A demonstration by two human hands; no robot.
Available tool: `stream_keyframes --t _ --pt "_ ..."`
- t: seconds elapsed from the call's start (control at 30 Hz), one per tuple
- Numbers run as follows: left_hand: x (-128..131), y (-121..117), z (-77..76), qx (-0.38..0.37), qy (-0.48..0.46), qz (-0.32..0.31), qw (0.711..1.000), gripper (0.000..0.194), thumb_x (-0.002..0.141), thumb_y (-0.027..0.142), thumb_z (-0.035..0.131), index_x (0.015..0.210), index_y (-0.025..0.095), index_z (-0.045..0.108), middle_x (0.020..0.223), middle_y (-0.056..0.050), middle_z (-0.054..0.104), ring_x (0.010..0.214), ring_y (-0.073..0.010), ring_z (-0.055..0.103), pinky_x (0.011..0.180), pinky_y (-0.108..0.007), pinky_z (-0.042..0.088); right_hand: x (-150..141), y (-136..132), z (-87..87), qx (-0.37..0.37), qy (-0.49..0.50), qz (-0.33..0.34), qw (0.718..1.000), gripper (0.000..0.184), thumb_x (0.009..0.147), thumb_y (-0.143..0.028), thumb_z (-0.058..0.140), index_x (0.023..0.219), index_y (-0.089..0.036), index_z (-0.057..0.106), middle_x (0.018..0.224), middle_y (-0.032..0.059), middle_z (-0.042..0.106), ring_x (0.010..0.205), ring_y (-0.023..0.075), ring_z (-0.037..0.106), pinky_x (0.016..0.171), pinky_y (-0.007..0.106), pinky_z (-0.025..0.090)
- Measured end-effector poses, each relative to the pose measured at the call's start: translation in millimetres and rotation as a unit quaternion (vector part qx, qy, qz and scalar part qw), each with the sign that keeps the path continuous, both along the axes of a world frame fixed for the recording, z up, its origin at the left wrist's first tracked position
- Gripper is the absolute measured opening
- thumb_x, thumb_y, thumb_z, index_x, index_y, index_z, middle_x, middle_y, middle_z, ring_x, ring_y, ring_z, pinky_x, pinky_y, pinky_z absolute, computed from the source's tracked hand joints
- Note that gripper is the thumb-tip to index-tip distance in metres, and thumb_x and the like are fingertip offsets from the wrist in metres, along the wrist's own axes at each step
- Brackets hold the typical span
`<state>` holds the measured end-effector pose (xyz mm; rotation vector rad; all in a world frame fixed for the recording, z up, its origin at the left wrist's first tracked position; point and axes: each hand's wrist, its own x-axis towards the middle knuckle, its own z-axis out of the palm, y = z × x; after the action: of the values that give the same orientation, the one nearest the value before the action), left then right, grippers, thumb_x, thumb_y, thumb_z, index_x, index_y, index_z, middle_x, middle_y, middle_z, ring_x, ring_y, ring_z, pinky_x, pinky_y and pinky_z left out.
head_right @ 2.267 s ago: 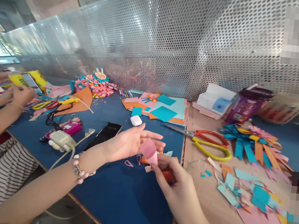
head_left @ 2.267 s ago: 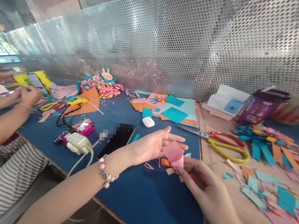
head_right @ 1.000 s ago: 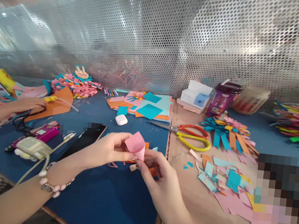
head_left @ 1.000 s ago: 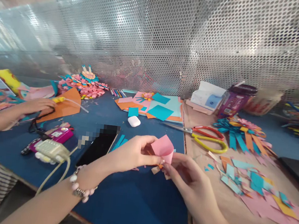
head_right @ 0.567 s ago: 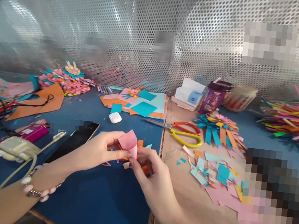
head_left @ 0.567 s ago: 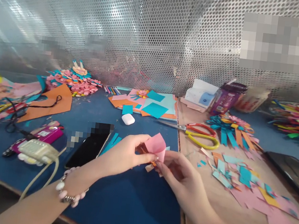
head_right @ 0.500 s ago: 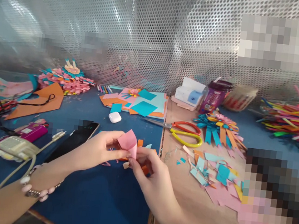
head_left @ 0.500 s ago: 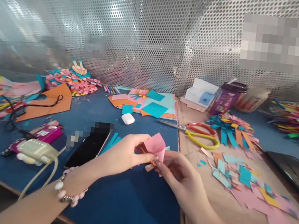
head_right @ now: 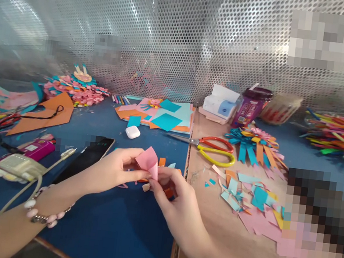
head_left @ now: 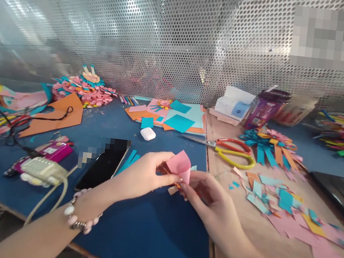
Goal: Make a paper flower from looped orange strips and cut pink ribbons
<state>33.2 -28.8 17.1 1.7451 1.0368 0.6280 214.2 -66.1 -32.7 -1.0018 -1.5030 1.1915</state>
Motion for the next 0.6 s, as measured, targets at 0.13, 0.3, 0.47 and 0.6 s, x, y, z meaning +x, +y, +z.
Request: stream_keyframes --t 0.13,0.3,0.47,0.6 --pt "0.1 -0.5 1.7 -0.008 0.004 0.0 1.0 0.018 0.082 0.032 0.061 0.091 0.016 0.061 0.086 -0.003 0.067 0.077 -0.0172 0.063 0.062 -0.025 0.047 -0.4 -0.7 1.5 0.005 -0.014 -0.004 1.0 0.014 0.089 -0.032 0.057 0.102 -0.025 0.059 0.084 0.0002 0.067 0.078 0.0126 0.065 0.072 0.026 0.053" --pt "-1.0 0.8 1.2 -0.002 0.019 0.001 1.0 0.02 0.082 0.034 0.061 0.092 0.016 0.062 0.086 -0.003 0.067 0.077 -0.0171 0.062 0.061 -0.025 0.045 0.1 -1.3 3.0 0.034 -0.034 -0.023 0.999 0.013 0.089 -0.03 0.057 0.1 -0.023 0.06 0.087 0.0021 0.068 0.08 0.0137 0.065 0.073 0.027 0.053" --pt "-1.8 1.6 -0.4 -0.007 0.014 0.006 1.0 0.022 0.082 0.035 0.062 0.093 0.016 0.062 0.091 -0.005 0.068 0.083 -0.0194 0.063 0.067 -0.027 0.049 0.4 -1.1 3.7 0.042 -0.048 -0.033 0.997 0.014 0.089 -0.031 0.057 0.099 -0.023 0.06 0.088 0.0028 0.069 0.082 0.0152 0.066 0.076 0.029 0.054" --pt "-1.8 2.3 -2.0 0.003 0.004 0.006 1.0 0.02 0.081 0.032 0.062 0.093 0.016 0.061 0.094 -0.005 0.068 0.087 -0.0204 0.064 0.074 -0.03 0.049 0.2 -1.2 2.1 0.039 -0.049 -0.037 0.997 0.017 0.089 -0.034 0.056 0.101 -0.023 0.061 0.092 0.0042 0.069 0.083 0.0169 0.066 0.075 0.03 0.054"
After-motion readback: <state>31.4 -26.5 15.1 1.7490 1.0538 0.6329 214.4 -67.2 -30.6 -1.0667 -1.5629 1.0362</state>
